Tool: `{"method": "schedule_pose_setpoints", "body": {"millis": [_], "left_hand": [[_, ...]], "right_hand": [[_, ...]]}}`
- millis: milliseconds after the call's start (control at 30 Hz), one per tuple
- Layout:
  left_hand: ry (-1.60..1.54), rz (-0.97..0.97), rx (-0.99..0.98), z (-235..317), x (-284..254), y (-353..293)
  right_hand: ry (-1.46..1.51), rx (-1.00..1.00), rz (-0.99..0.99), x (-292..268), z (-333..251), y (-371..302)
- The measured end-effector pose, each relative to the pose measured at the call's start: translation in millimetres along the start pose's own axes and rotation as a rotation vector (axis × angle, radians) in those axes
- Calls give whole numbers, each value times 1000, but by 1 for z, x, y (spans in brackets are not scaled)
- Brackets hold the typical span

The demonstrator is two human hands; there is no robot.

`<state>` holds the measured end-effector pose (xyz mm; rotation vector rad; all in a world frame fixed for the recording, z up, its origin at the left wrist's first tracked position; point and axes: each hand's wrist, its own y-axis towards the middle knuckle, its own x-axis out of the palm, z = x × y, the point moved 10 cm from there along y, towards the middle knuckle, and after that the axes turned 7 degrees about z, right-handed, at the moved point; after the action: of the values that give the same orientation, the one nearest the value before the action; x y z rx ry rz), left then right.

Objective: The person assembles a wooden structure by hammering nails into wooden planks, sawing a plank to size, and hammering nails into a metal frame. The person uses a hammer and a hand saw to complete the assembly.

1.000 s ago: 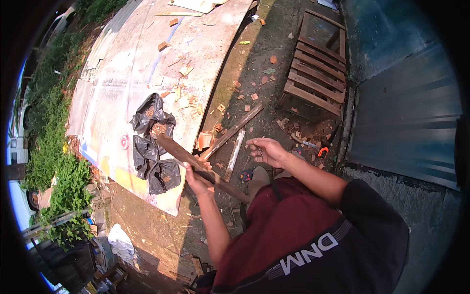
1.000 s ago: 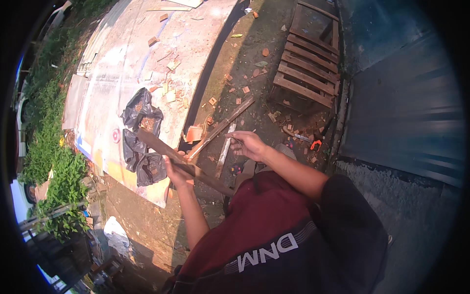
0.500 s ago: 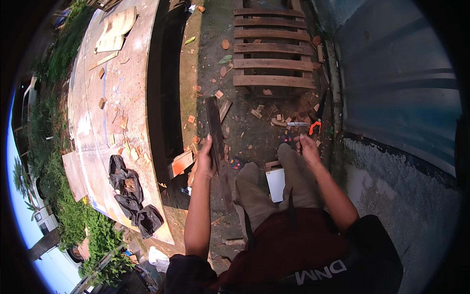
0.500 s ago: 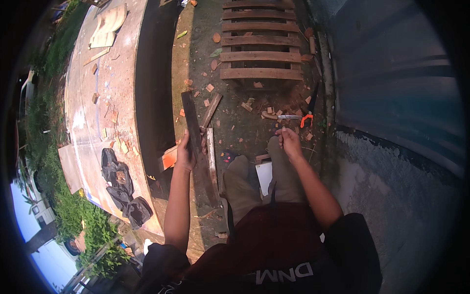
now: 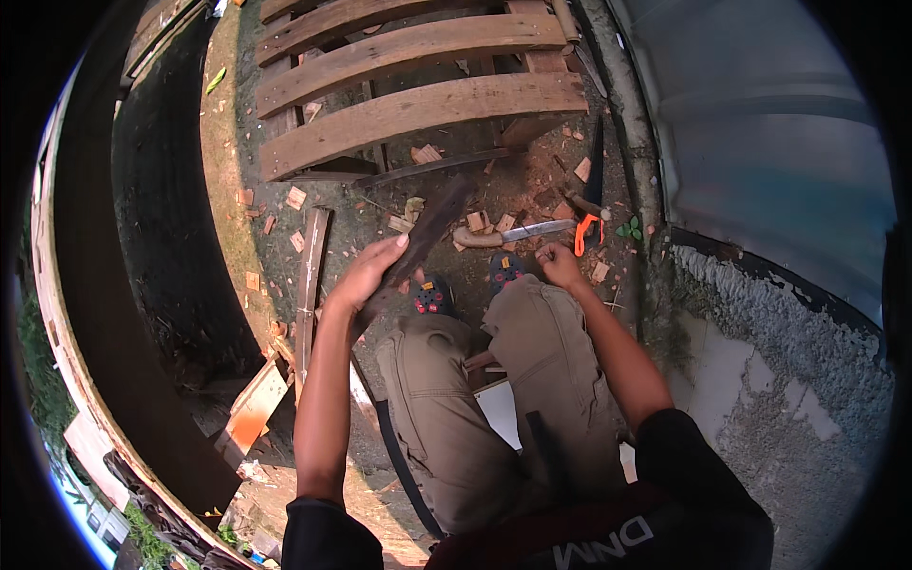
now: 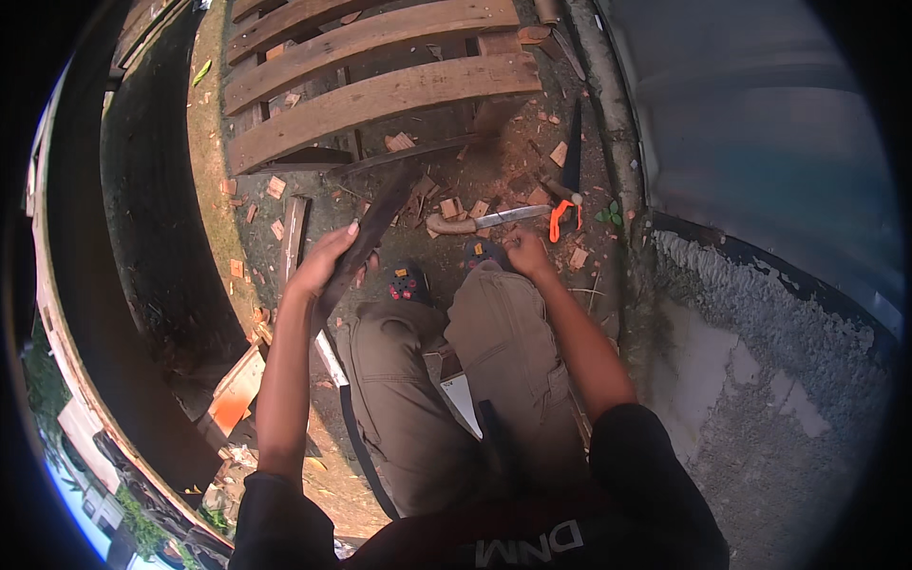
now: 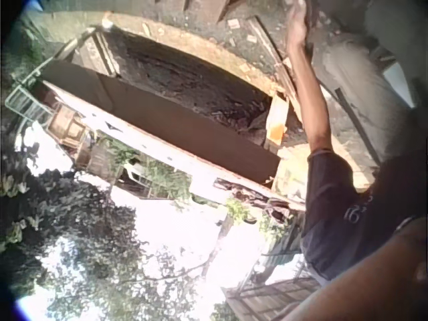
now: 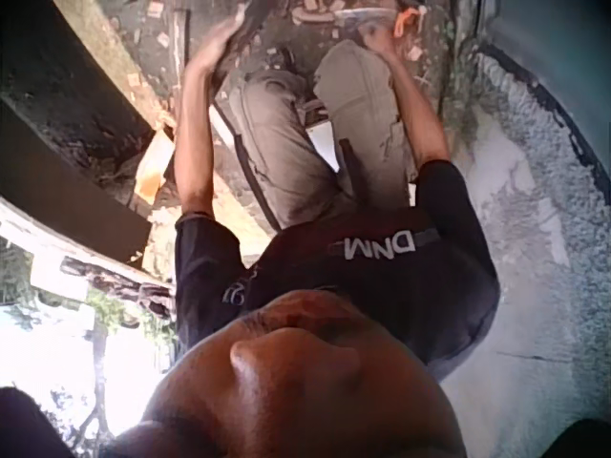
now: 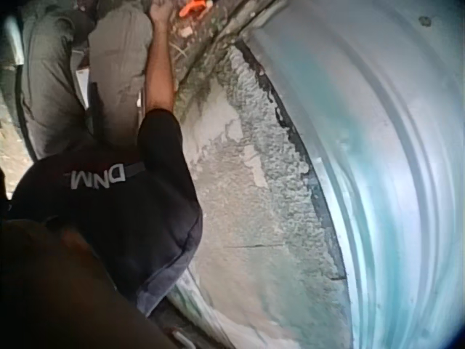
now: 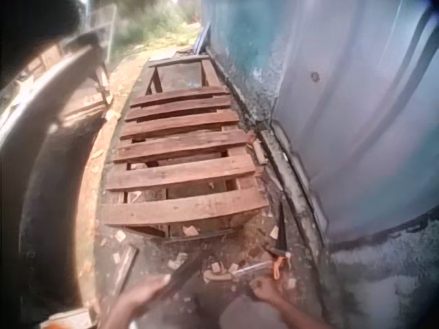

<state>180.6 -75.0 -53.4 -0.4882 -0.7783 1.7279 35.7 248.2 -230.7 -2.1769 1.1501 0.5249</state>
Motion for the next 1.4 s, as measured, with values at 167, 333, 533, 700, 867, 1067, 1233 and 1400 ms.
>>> {"method": "schedule_pose_setpoints", "body": {"millis": [167,333,533,700,867,1067,1233,1400], "left_hand": [[57,-188,-42,-37,24,76],[263,-143,181,-1,33,103],[442,-41,382,80,58,32],[486,113,382,124,78,-17],[368,-7,276,138,104,-31],[881,568,920,174,104,-54],[1260,855,1550,204,158,-85],[1290,863,1900,229,165,-78]], "right_hand": [[-78,260,-93,61,95,25],[-60,202,-8,96,148,38],[204,-18,-82,82,173,66],[-175,1,-87,89,174,62],[-241,-142,-18,72,147,43],[119,-399,99,-56,-36,14],[-170,-625,473,-170,-96,23],[-783,-130,159,-129,-12,89]]}}
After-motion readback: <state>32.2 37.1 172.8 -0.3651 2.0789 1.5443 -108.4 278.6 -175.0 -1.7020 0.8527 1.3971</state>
